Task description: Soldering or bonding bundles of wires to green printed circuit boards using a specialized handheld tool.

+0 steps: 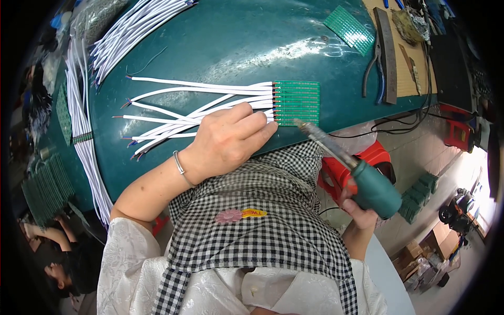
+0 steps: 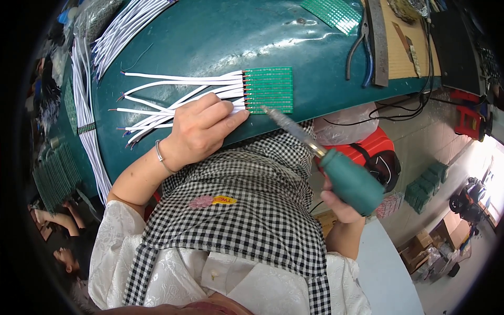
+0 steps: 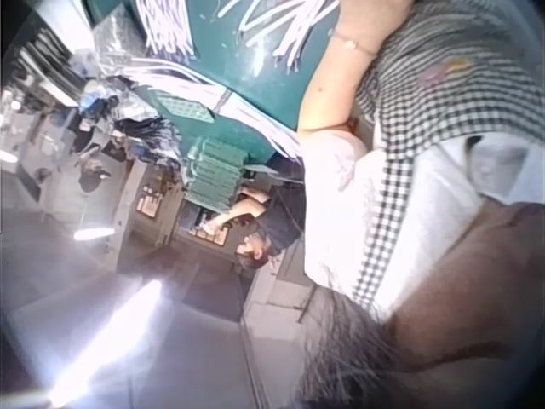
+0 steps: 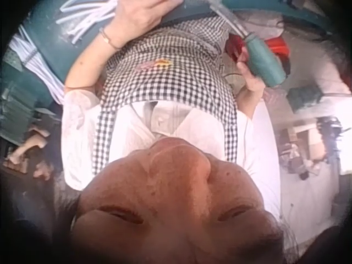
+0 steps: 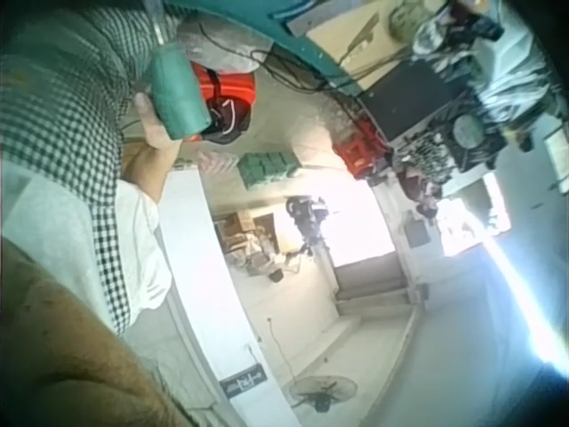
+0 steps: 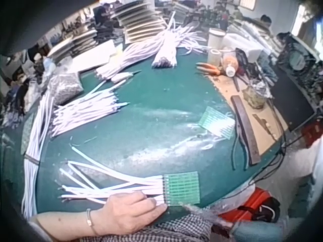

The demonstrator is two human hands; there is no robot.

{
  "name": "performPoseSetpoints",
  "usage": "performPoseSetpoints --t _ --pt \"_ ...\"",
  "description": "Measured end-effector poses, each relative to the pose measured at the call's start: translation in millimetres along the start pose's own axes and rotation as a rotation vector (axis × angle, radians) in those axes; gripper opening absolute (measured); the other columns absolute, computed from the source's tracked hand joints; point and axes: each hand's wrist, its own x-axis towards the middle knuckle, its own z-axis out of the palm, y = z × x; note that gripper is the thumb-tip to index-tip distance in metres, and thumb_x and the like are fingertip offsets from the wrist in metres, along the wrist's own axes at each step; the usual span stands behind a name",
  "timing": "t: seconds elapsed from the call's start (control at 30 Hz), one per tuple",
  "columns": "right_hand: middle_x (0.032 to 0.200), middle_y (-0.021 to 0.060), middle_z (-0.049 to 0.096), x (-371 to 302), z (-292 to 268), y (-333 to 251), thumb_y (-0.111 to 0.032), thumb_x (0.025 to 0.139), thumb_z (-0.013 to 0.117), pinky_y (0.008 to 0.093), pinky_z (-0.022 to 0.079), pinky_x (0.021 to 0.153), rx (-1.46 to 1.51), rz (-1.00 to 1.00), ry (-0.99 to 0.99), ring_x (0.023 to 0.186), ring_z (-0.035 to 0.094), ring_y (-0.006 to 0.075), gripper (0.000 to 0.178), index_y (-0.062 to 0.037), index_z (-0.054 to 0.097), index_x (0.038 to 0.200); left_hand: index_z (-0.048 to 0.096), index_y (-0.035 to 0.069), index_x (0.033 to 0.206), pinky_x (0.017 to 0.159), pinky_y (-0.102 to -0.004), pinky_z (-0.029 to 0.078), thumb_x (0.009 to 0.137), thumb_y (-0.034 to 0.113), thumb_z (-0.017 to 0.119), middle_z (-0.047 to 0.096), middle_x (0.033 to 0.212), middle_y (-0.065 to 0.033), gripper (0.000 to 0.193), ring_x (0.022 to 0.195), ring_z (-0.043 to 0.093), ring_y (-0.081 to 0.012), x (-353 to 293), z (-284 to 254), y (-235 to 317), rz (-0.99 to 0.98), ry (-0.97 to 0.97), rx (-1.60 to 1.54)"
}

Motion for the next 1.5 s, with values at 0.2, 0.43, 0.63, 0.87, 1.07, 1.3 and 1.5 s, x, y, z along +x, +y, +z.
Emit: performPoseSetpoints --t 0.2,0.43,0.63,0.87,1.07,1.3,1.5 --pt "0.09 0.0069 0.064 -3.9 -1.7 4.1 -0.004 0.079 0.08 0.0285 0.049 0.063 0.145 0.028 -0.017 0.072 0.06 0.0155 0.046 0.0055 0.06 0.119 0.069 0.005 0.095 0.049 -0.0273 0.046 0.068 0.012 0.065 0.049 0.08 -0.0011 0.028 0.07 0.053 -0.0143 -0.2 1.0 0.3 0.004 0.001 0.007" --pt "0.09 0.0089 0.067 -10.6 -9.7 25.1 -0.006 0.075 0.082 0.0328 0.051 0.066 -0.153 0.061 -0.086 0.073 0.064 0.0212 0.033 0.0008 0.068 0.104 0.069 0.004 0.095 0.05 -0.0273 0.046 0.068 0.012 0.066 0.049 0.079 -0.0015 0.029 0.07 0.053 -0.0143 -0.7 0.9 0.5 0.005 0.001 0.009" --pt "0.092 0.0105 0.066 3.3 -9.3 14.7 -0.004 0.075 0.08 0.0335 0.051 0.065 -0.262 -0.137 -0.152 0.073 0.063 0.0219 0.039 0.0028 0.065 0.11 0.068 0.004 0.094 0.05 -0.0273 0.047 0.068 0.013 0.065 0.048 0.079 -0.0019 0.028 0.07 0.054 -0.0145 0.3 0.4 0.7 0.011 0.01 0.027" --pt "0.085 0.0103 0.057 7.7 5.5 -0.8 -0.004 0.079 0.079 0.0287 0.049 0.052 0.306 -0.044 -0.017 0.061 0.057 0.0189 0.06 0.0089 0.052 0.132 0.07 0.004 0.097 0.049 -0.0288 0.046 0.065 0.011 0.065 0.052 0.081 -0.0026 0.034 0.068 0.054 -0.0159 -1.0 1.3 1.3 0.012 0.005 0.012" --pt "0.083 0.0102 0.056 9.1 10.8 1.4 -0.006 0.079 0.079 0.0293 0.049 0.051 0.334 -0.022 -0.014 0.06 0.056 0.0187 0.064 0.0097 0.05 0.134 0.072 0.004 0.099 0.048 -0.0299 0.045 0.061 0.009 0.065 0.056 0.082 -0.0031 0.038 0.067 0.054 -0.0171 -1.9 2.6 1.3 0.008 0.014 0.006" --pt "0.081 0.0101 0.055 12.2 12.2 1.8 -0.006 0.078 0.079 0.03 0.048 0.05 0.338 -0.059 0.032 0.059 0.057 0.0197 0.064 0.0105 0.049 0.132 0.072 0.004 0.098 0.048 -0.0299 0.045 0.062 0.009 0.066 0.057 0.082 -0.003 0.037 0.067 0.055 -0.0172 -2.6 1.5 2.1 0.011 0.019 0.016" --pt "0.082 0.0097 0.056 14.5 9.6 2.3 -0.01 0.078 0.082 0.0313 0.051 0.049 0.38 -0.052 0.021 0.057 0.057 0.0188 0.069 0.0076 0.046 0.134 0.072 0.004 0.097 0.051 -0.0305 0.047 0.063 0.007 0.066 0.059 0.083 -0.0027 0.035 0.068 0.057 -0.0173 -4.8 1.5 3.5 0.008 0.041 0.049"
